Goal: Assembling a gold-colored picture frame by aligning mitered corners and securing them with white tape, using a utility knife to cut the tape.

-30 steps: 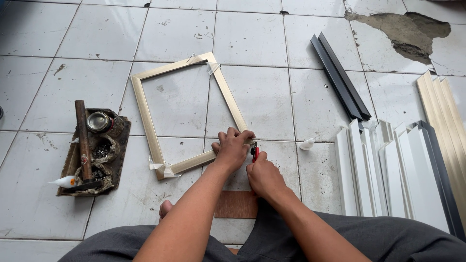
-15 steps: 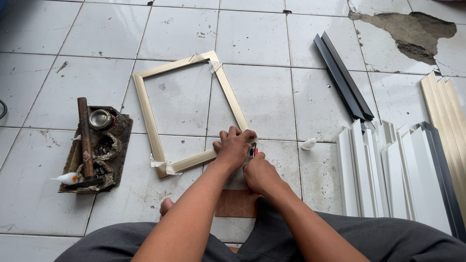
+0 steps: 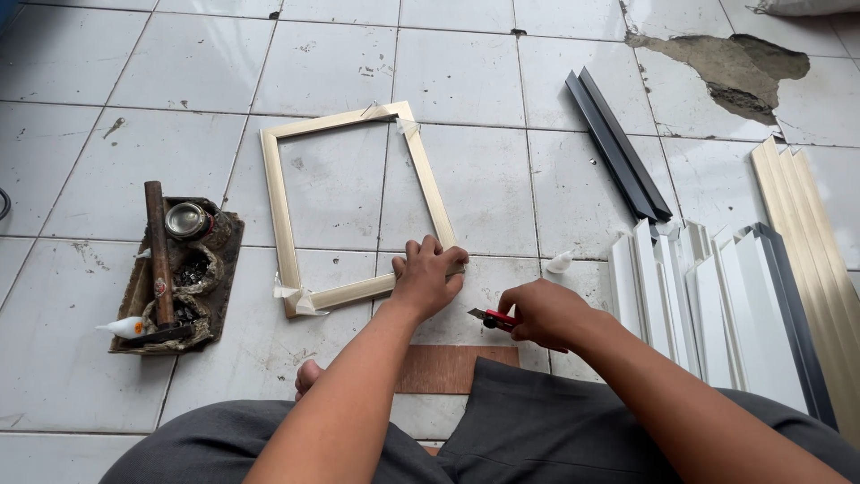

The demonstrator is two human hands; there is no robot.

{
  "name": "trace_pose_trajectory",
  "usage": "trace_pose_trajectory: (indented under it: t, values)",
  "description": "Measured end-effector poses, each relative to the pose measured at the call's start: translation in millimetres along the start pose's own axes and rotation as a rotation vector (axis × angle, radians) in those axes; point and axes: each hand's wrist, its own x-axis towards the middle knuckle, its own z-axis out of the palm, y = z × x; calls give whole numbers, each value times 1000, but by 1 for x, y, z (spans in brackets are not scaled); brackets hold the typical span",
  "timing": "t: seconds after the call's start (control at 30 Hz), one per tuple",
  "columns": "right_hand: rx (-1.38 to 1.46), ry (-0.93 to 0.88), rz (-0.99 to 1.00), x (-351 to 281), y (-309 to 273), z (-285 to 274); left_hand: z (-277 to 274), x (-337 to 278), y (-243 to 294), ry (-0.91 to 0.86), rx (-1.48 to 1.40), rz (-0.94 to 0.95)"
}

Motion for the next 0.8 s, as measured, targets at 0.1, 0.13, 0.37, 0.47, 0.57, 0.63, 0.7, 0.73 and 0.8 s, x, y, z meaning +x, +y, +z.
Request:
trace_pose_trajectory:
  t: [0.1,0.13,0.37,0.47,0.57,0.63,0.7,0.73,0.8]
  values:
    - [46,29,6,2,8,11,-6,-11,7,54,2,66]
    - [47,30,3,4,9,14,-2,-9,7,55,5,65]
    - [25,-29,10,6,8,17,18,-3,-1,166,120,164]
    - [98,-82,7,4,7,10,8,-12,3,146,165,143]
    - [169,-102,15,4,10,9,6,-25,17,251,65,-13]
    - [194,-95,22,5,10,10,16,-21,27,402,-39,-138]
    - [205,-81,44,7,11,11,34,-6,34,649,-643,-919]
    - [206,-79,38,10,13,14,42,-2,30,655,-639,-918]
    - [209,-64,45,17,18,20,58,9,23,578,-924,-1336]
